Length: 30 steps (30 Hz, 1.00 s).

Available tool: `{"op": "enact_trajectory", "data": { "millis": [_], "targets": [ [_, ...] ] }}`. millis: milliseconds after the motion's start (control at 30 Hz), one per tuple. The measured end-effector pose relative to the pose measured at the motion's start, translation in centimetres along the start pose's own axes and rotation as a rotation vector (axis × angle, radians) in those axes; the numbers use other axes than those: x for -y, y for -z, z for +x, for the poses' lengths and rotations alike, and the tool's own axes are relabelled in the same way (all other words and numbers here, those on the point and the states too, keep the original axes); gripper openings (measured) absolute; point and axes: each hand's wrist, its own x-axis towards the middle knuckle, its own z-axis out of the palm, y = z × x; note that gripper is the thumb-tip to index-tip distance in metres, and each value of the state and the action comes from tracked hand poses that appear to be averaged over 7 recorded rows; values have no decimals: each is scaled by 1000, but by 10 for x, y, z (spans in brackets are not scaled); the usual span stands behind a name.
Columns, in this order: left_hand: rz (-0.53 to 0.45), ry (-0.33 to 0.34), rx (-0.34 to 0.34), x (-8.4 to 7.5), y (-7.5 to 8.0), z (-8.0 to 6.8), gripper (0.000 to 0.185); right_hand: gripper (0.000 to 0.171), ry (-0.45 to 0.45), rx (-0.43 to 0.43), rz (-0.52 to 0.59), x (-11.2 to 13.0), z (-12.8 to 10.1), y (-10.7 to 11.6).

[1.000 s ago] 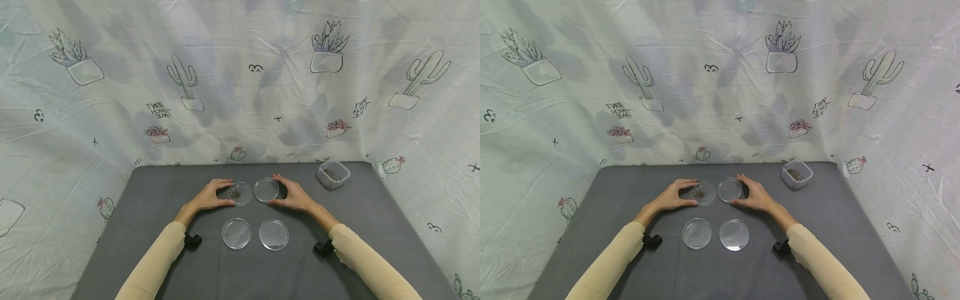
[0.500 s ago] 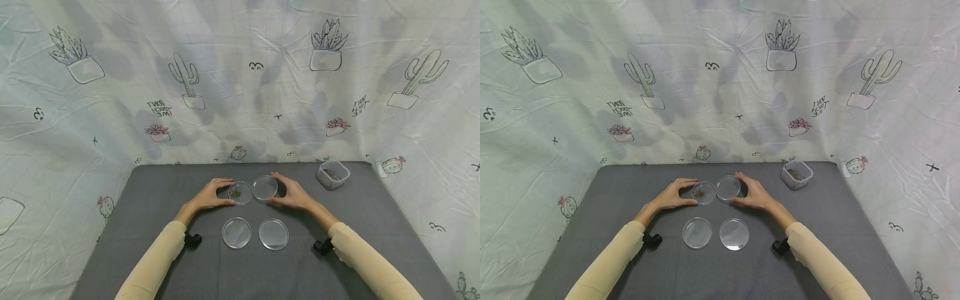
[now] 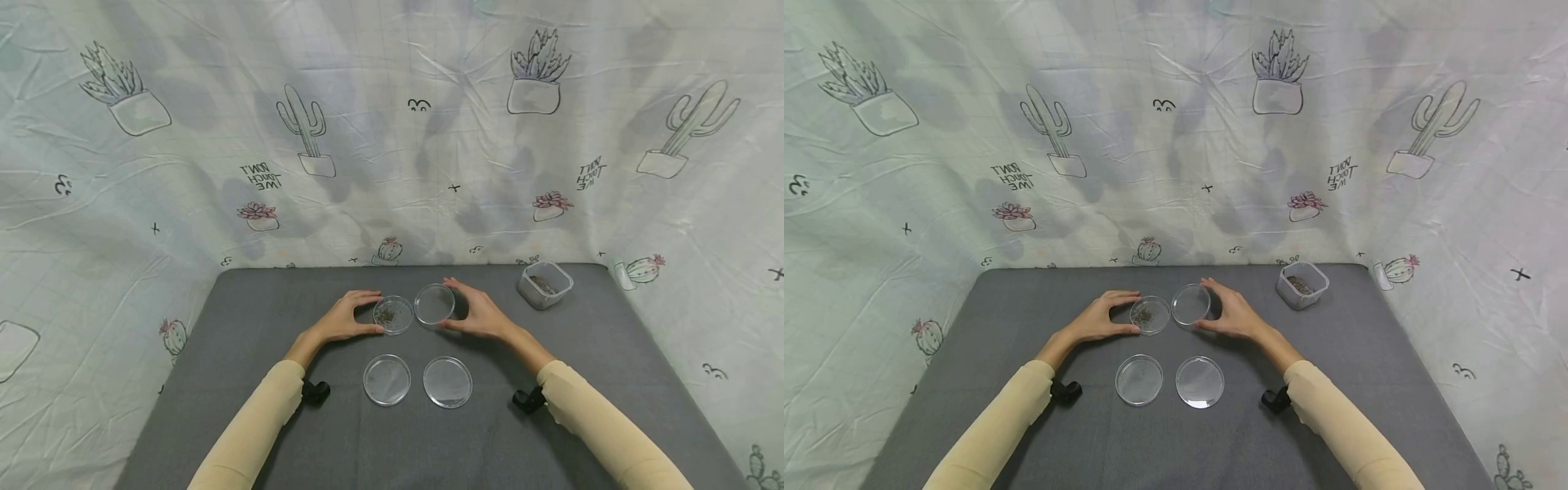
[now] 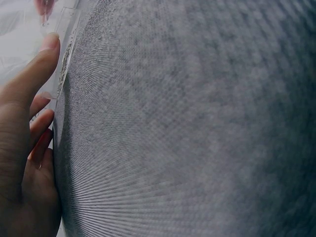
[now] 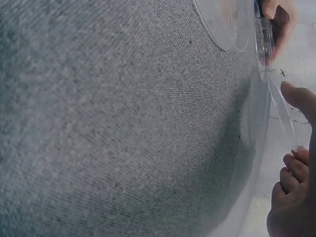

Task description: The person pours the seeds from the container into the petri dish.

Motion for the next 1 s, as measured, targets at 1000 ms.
{"op": "enact_trajectory", "data": {
  "millis": [1000],
  "targets": [
    [4, 11, 5, 0, 1, -1, 73, 88, -71, 21, 169, 25, 22, -5]
  ]
}}
